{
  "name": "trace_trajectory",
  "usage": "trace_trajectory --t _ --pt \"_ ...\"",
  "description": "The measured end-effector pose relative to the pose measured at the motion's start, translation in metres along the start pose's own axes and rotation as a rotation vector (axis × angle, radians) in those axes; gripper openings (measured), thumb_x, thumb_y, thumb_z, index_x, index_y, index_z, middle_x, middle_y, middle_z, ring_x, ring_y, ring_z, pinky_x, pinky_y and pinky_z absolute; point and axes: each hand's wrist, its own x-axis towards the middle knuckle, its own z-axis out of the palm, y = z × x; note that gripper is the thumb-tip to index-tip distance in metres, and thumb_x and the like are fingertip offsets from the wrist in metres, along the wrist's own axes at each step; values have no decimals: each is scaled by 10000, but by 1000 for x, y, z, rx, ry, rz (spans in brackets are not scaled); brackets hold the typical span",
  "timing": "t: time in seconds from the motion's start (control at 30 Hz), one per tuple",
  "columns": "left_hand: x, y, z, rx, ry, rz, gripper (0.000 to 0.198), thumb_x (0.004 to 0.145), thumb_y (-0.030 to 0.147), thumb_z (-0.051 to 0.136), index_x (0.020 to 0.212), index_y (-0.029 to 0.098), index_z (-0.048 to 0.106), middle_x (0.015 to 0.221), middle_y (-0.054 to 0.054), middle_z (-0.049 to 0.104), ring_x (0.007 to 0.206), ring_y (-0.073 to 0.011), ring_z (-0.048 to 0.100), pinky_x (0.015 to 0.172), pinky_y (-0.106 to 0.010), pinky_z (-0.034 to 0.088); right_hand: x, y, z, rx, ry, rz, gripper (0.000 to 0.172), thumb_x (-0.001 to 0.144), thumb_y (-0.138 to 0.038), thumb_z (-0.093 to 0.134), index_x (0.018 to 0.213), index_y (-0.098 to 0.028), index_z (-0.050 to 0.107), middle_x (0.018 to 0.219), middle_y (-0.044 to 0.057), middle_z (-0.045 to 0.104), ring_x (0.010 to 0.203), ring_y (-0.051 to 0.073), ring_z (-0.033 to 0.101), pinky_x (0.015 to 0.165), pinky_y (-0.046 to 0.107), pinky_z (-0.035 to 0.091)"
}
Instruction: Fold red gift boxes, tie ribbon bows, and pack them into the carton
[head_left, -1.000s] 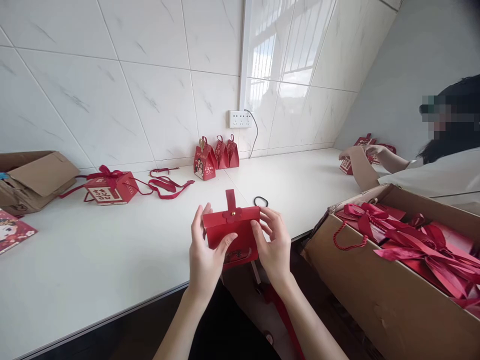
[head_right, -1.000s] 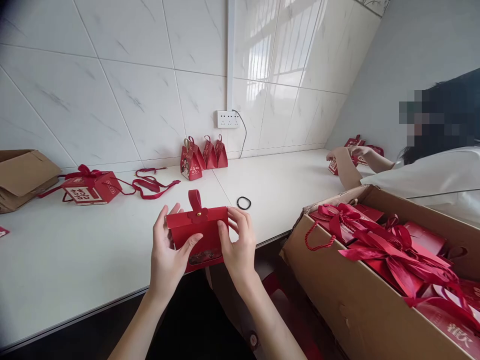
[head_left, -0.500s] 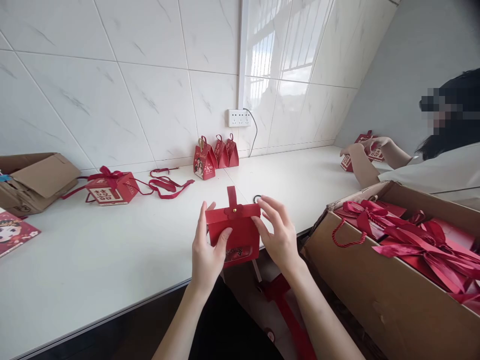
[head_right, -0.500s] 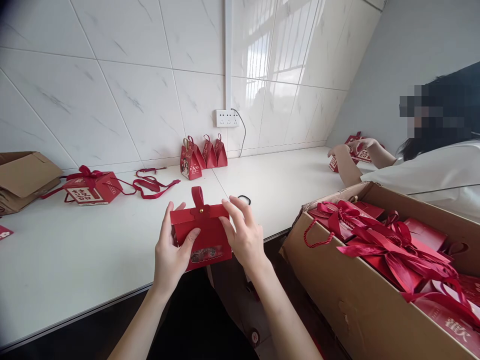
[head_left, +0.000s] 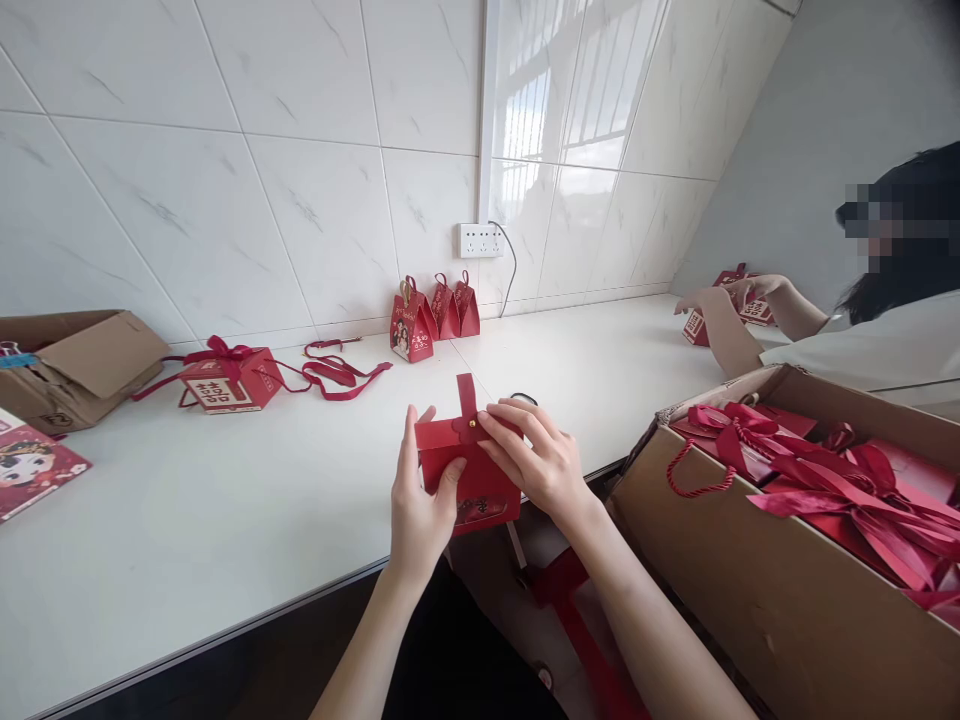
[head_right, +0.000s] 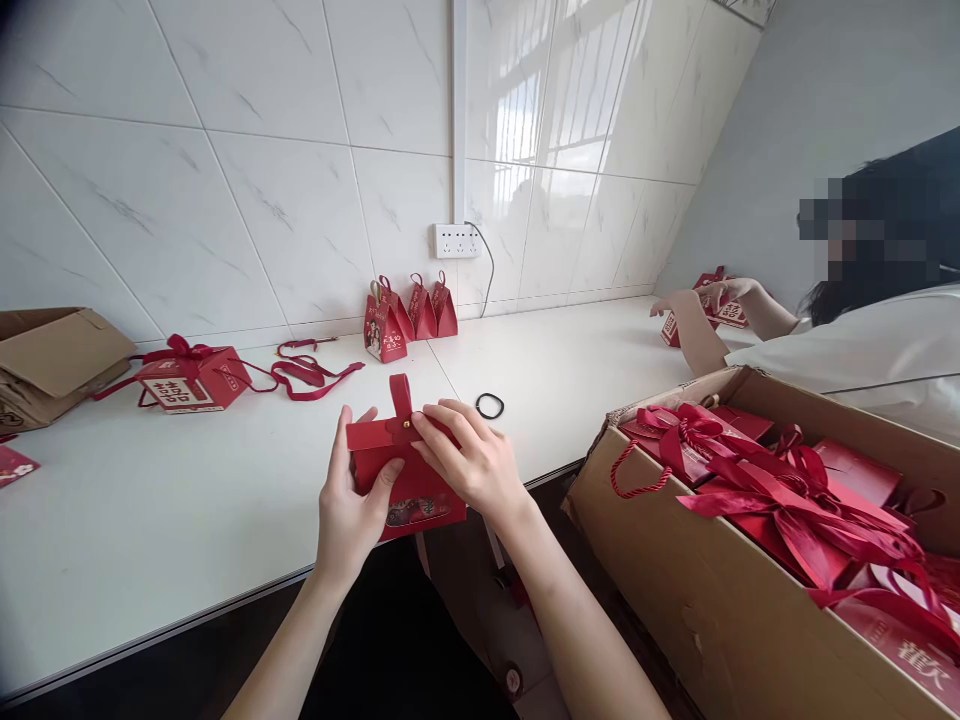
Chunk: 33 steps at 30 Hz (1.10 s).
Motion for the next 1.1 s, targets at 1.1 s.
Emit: trace_trajectory --t 1.1 --pt "-5 5 0 -101 52 -36 593 848 346 621 1373 296 351 1454 -100 427 1314 -233 451 1007 -336 486 -27 -18 6 427 157 708 167 840 -232 627 994 -226 564 867 11 613 807 137 653 674 300 651"
